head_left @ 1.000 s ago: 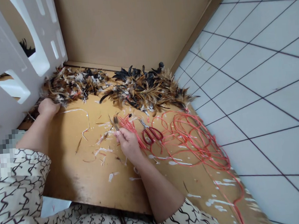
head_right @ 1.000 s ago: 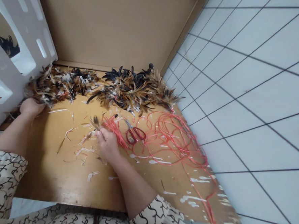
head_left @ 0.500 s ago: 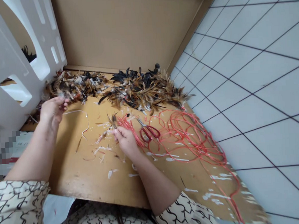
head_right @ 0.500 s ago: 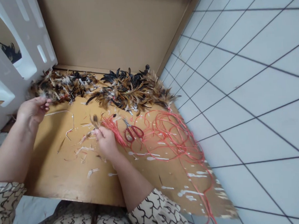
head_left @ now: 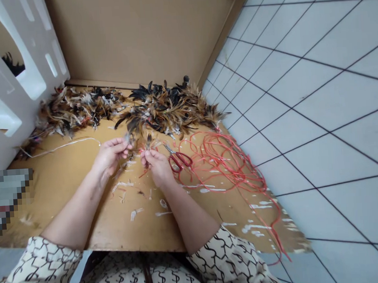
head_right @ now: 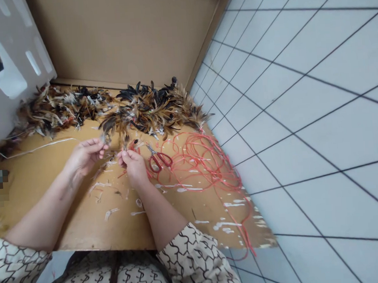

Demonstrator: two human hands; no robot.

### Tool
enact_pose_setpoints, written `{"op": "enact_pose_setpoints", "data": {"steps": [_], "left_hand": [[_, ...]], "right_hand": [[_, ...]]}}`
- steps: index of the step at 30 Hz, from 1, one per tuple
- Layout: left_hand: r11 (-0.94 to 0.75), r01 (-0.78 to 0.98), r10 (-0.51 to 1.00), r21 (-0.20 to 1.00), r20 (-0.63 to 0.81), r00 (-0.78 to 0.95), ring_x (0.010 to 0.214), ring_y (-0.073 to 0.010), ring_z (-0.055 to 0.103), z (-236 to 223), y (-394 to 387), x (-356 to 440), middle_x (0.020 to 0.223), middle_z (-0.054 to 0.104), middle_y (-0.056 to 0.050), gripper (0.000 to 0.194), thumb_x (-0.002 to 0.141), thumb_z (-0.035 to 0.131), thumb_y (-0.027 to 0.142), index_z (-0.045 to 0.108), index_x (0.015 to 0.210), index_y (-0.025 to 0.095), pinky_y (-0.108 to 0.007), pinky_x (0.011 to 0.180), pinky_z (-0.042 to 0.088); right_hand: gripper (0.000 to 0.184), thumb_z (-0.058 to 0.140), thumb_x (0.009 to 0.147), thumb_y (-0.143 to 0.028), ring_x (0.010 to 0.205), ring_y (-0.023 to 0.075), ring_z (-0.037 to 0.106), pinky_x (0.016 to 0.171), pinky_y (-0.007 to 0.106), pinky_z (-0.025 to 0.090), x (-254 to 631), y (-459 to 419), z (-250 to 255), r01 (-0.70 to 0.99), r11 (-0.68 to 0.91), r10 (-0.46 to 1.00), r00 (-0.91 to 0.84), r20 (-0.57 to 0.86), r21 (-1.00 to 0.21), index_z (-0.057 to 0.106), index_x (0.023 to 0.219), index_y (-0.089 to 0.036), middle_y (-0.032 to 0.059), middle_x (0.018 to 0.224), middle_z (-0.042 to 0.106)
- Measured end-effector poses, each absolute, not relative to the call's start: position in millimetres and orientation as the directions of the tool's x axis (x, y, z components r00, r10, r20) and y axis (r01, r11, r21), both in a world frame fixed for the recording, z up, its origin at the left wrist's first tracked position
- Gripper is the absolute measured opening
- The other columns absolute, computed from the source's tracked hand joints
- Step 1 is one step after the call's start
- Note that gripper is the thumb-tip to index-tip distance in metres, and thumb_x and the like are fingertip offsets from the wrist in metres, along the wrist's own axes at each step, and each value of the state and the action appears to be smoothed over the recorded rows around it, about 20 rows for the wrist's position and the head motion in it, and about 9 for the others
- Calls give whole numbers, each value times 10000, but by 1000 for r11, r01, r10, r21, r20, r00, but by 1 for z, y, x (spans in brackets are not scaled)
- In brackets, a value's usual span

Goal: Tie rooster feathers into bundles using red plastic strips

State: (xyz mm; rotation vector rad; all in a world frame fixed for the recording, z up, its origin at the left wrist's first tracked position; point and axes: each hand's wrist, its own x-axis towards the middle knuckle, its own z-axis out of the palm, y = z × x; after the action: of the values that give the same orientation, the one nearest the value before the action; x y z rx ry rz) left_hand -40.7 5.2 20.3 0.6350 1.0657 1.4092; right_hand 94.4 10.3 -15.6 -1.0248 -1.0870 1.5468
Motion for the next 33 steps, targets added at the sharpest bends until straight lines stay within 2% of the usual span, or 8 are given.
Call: {"op": "enact_pose_setpoints", "data": {"steps": [5,9,19,27,33], "left_hand": [[257,-443,966,859,-220,133,423,-51,465,10,2,-38,541,621,-28,156,494,753,176,623,558,116,-177,421,361],[275,-442,959,854,-211,189,412,-46,454,8,0,-33,539,619,-19,170,495,760,208,624,556,126,-181,420,355],[192,-450,979,872,-205,20,435,-64,527,9,-5,-23,552,651,-8,277,453,796,275,614,607,133,-190,468,434],[122,-337,979,934,-169,-112,428,-85,554,7,-10,-12,487,612,18,367,439,795,357,555,622,148,-206,484,465],[40,-219,982,975,-79,-171,422,-83,533,8,-15,-4,462,581,34,348,469,776,382,536,601,166,-207,478,460]], "right_hand": [[268,591,646,-448,490,81,428,518,231,345,98,15,-16,-259,-123,991,-74,-108,-958,526,629,-189,-39,525,505],[272,579,645,-455,536,91,472,515,226,356,99,16,-15,-286,-94,994,24,-106,-954,524,638,-189,-20,575,541],[237,547,695,-416,519,81,428,522,227,369,92,4,-16,-214,-15,1000,-16,-12,-977,534,623,-190,-41,567,489],[253,497,748,-382,539,85,455,562,231,403,88,-5,-13,-131,49,995,-79,60,-990,501,587,-187,-35,550,499],[270,500,742,-389,527,85,439,545,229,398,86,-4,-16,-113,46,998,-42,51,-993,462,562,-191,-41,533,470]]}}
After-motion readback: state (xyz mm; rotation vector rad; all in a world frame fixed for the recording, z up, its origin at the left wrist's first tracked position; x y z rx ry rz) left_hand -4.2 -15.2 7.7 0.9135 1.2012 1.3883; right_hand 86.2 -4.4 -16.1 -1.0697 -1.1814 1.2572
